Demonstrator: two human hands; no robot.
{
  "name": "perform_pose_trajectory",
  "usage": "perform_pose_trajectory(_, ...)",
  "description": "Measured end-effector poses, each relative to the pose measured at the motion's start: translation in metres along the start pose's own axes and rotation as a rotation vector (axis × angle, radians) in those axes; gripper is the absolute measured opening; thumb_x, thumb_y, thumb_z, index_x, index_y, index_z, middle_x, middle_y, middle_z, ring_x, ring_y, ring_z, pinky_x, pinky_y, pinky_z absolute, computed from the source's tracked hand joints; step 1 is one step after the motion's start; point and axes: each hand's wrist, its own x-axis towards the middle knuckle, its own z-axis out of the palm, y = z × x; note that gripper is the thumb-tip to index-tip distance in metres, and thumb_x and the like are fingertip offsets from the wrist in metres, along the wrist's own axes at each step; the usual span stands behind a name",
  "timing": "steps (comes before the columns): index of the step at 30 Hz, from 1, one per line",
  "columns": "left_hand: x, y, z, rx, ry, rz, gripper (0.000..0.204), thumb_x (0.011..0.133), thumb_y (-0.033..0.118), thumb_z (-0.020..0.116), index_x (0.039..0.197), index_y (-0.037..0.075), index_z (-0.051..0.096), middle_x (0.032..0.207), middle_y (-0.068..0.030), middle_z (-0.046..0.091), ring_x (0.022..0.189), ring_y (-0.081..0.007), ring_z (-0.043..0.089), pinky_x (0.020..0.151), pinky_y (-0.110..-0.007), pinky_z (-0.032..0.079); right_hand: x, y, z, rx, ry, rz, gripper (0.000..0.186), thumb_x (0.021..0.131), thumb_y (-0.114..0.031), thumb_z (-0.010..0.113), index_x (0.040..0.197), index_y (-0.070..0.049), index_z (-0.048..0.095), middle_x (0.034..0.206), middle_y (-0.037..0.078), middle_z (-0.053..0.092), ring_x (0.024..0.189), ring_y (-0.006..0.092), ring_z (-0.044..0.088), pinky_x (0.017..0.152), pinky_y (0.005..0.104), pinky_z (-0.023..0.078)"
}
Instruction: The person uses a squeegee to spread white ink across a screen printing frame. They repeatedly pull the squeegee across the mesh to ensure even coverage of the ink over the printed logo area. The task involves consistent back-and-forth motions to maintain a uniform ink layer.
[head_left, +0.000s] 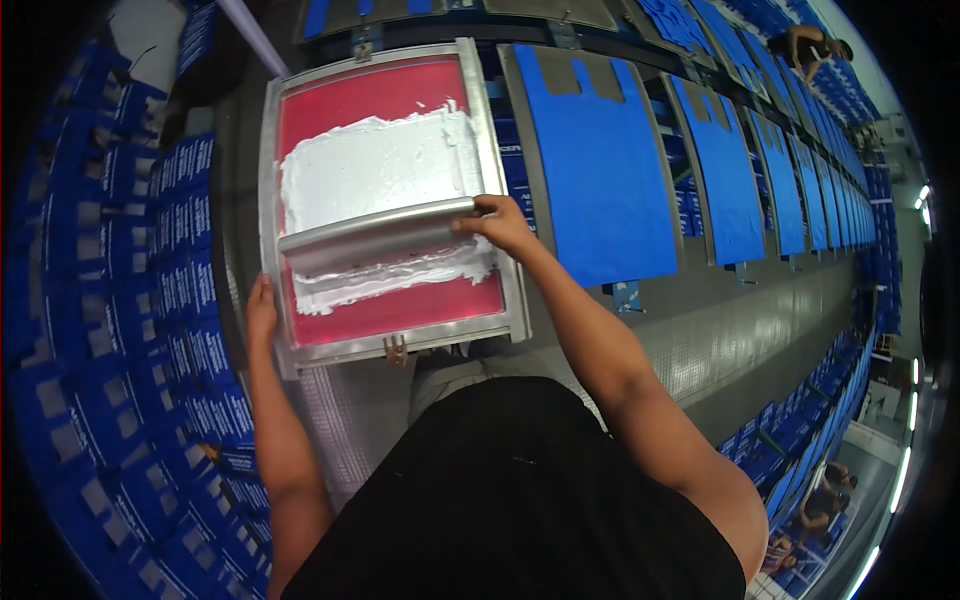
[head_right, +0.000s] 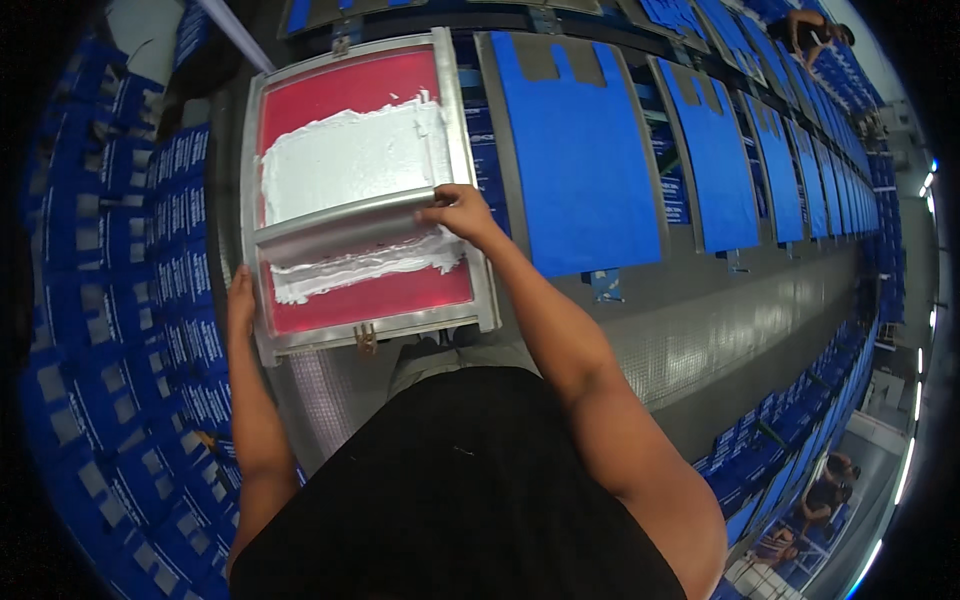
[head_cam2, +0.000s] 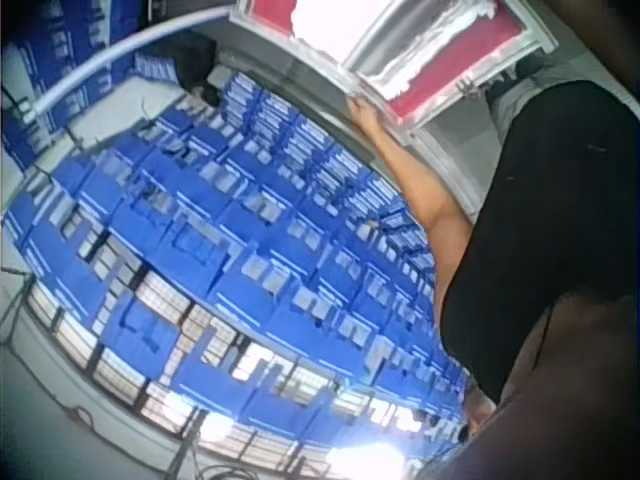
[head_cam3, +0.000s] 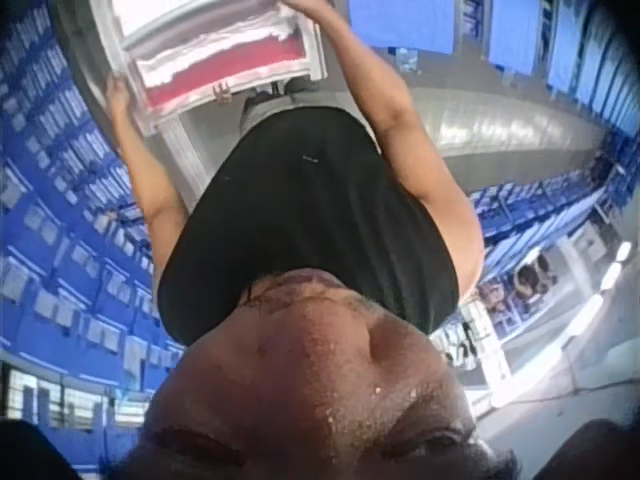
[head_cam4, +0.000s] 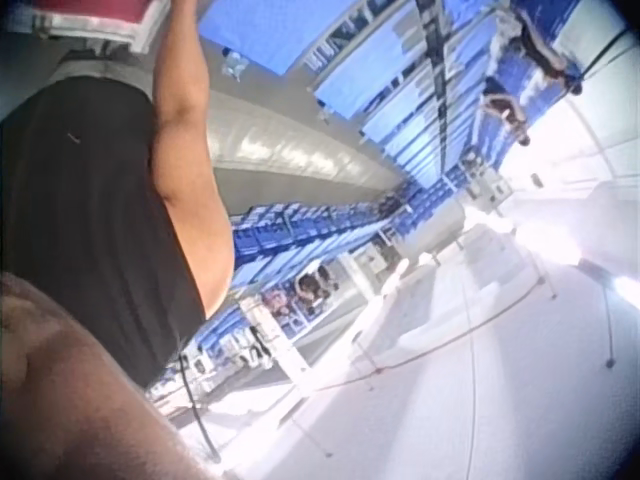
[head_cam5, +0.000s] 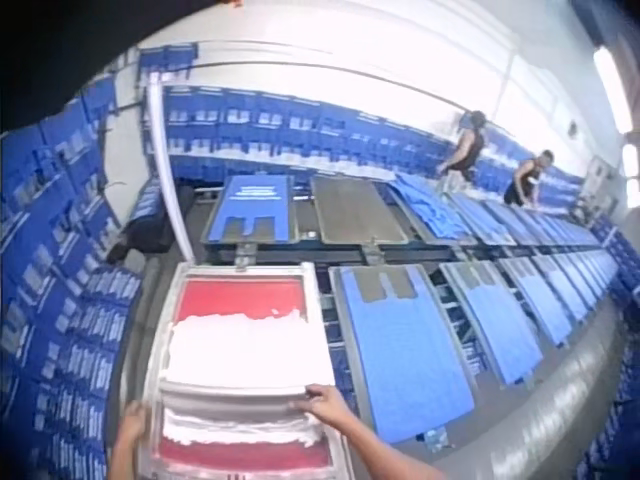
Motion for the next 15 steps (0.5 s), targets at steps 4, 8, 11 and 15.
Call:
perform_pose_trajectory(4, -0.01, 0.016, 0.011, -0.297, -0.07, 0.002, 0.052, 0.101, 0.036, 0.047, 0.136, -0.003, 0.047, 0.131, -0.0164, 0.057, 0.118, -0.0226, 0.055, 0.1, -0.032, 0.041, -0.005, 0.015, -0.032, 0.07, 0.02, 0.066, 0.031, 0.067, -0.022, 0.082, 0.086, -0.001, 0.071, 0.076, 0.005, 0.066, 0.072, 0.0125, 0.059, 0.068, 0.0281, 0.047)
perform_pose_trajectory(8, -0.077, 0.083, 0.022, -0.4, -0.112, -0.061, 0.047, 0.102, 0.031, 0.047, 0.136, -0.002, 0.047, 0.133, -0.016, 0.055, 0.121, -0.0212, 0.052, 0.103, -0.031, 0.039, -0.054, -0.008, -0.106, 0.1, 0.045, -0.007, 0.028, 0.068, -0.016, 0.08, 0.091, -0.001, 0.071, 0.08, 0.005, 0.067, 0.074, 0.0143, 0.06, 0.071, 0.0298, 0.047)
perform_pose_trajectory(11, -0.117, 0.125, 0.108, -0.375, -0.116, 0.043, 0.049, 0.101, 0.027, 0.05, 0.137, -0.005, 0.045, 0.136, -0.0188, 0.052, 0.126, -0.0234, 0.049, 0.106, -0.032, 0.036, -0.086, 0.004, -0.203, 0.087, 0.114, 0.059, 0.03, 0.068, -0.012, 0.078, 0.095, 0.0, 0.071, 0.086, 0.007, 0.069, 0.079, 0.0148, 0.062, 0.074, 0.0299, 0.048)
perform_pose_trajectory(15, -0.177, 0.237, 0.218, -0.433, -0.208, 0.06, 0.052, 0.097, 0.031, 0.057, 0.132, -0.006, 0.049, 0.128, -0.0224, 0.057, 0.121, -0.0255, 0.053, 0.102, -0.032, 0.039, -0.127, 0.042, -0.33, 0.056, 0.226, 0.083, 0.031, 0.066, -0.008, 0.076, 0.096, 0.0, 0.071, 0.089, 0.007, 0.07, 0.082, 0.0155, 0.063, 0.079, 0.0295, 0.048)
